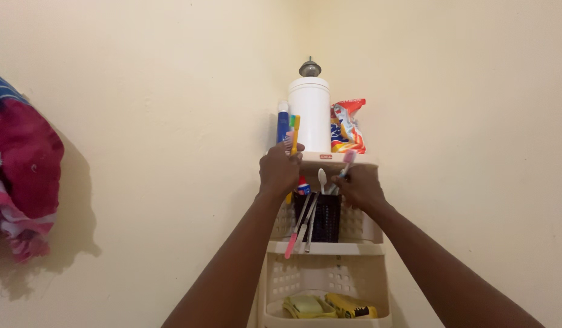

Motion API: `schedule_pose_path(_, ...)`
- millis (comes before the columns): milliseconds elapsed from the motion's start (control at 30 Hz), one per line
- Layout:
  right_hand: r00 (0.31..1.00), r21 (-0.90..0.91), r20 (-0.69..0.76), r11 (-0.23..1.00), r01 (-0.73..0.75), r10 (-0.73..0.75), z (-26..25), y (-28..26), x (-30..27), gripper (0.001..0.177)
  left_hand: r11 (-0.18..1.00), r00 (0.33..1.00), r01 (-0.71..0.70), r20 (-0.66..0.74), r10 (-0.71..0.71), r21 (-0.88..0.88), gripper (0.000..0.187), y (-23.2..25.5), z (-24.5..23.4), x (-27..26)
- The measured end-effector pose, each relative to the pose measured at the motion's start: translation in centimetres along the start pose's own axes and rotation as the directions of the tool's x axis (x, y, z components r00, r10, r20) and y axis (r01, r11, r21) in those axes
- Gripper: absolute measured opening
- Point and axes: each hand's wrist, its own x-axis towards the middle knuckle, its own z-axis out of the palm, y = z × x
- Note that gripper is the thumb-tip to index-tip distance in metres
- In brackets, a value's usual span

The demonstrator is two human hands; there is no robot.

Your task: The person organizes toothbrushes and cloths on a bathroom shelf, then moves a cup and a tray on top of a washing machine.

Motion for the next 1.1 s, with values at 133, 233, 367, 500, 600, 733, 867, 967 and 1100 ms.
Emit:
schedule_pose_path(133,0.992,-0.078,0.089,0.993,-0.085,0.092,2.3,1.4,2.1,0.043,0.996,0.999,-0.045,0.008,0.044,0.082,0.019,-1.0,-0.6,0.2)
schedule_pose_path(233,0.971,-0.047,0.228,0.997,-0.064,0.074,2.8,1.4,3.2,0.033,0.994,0.998,-0.056,0.007,0.055,0.091,0.019,-1.5,-1.4,0.7)
schedule_pose_path(367,0.956,-0.043,0.283,0.997,-0.066,0.076,2.9,-0.2,2.7,0.057,0.997,0.998,-0.012,0.067,0.007,0.082,0.019,-2.3,-2.8,0.9)
schedule_pose_path(500,0.874,-0.122,0.395,0.959,-0.254,0.282,0.9,-1.2,2.3,0.036,0.999,0.997,-0.046,0.058,0.045,0.009,0.019,-3.3,-2.7,1.2)
schedule_pose_path(600,0.913,0.109,0.347,0.957,-0.268,0.216,-0.2,-0.7,1.3,0.027,0.998,0.998,-0.048,0.051,0.046,0.029,0.019,-4.0,-1.7,1.5)
schedule_pose_path(733,0.991,0.522,0.116,0.845,-0.113,0.061,-2.0,-1.3,-0.5,0.025,0.983,0.984,-0.176,-0.011,0.177,0.055,0.017,-4.0,0.1,1.3)
schedule_pose_path(867,0.987,0.456,-0.143,0.89,-0.002,0.076,-3.2,-3.8,-3.7,0.022,0.991,0.991,-0.131,0.003,0.132,-0.041,0.02,-2.3,1.0,0.4)
schedule_pose_path(967,0.977,0.489,-0.207,0.859,0.153,-0.056,-4.3,-5.8,-5.7,0.026,0.95,0.989,-0.136,0.024,0.148,-0.282,0.021,-0.6,2.0,0.2)
schedule_pose_path(1100,0.987,0.479,0.108,0.876,0.056,-0.122,-4.5,-7.6,-6.6,0.025,0.917,0.994,-0.063,0.061,0.094,-0.393,0.023,0.0,3.5,-0.2)
